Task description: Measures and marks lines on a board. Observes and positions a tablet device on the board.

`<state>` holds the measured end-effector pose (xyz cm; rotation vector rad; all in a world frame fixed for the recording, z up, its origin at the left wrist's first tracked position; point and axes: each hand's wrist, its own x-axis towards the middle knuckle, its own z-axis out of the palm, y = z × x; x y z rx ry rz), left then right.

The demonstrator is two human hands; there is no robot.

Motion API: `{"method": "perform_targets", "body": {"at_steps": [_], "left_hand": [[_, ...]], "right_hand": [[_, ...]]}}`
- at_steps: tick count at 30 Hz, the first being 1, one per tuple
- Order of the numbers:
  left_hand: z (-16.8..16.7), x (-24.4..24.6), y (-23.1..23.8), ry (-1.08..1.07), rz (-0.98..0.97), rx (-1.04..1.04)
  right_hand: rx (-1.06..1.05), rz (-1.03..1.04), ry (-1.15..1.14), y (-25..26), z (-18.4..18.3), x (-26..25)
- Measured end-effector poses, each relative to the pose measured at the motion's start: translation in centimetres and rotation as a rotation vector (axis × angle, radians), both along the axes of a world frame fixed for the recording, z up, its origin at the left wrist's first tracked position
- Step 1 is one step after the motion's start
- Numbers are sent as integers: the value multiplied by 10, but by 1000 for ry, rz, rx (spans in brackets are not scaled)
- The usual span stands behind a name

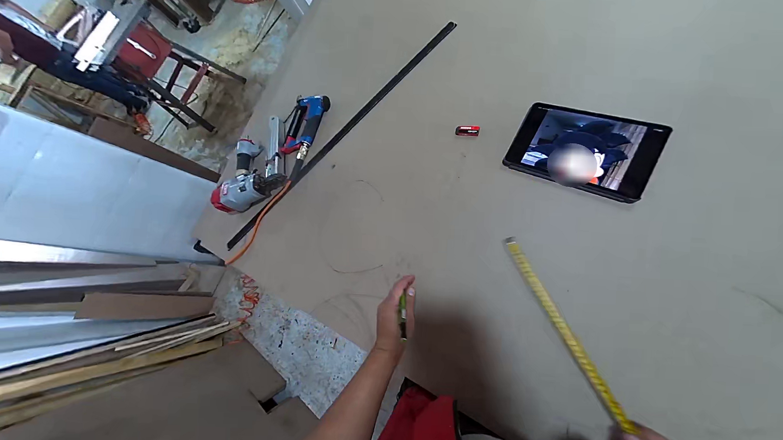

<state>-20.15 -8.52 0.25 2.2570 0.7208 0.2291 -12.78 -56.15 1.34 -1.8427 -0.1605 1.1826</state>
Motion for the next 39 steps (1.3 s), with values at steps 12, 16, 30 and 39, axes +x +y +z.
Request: {"method": "perform_targets", "body": {"at_steps": [12,16,30,39], "left_hand": [[-23,128,120,188,-812,428],[-39,150,172,47,-968,441],[-45,151,193,-128,-1120,397],[-36,147,196,-97,-1158,453]], "right_hand": [[-67,-269,47,264,-12,-95],[85,-562,141,341,-16,-162],[-109,-895,100,464,-25,-249],[-64,-953,-3,479,-29,-256]]}}
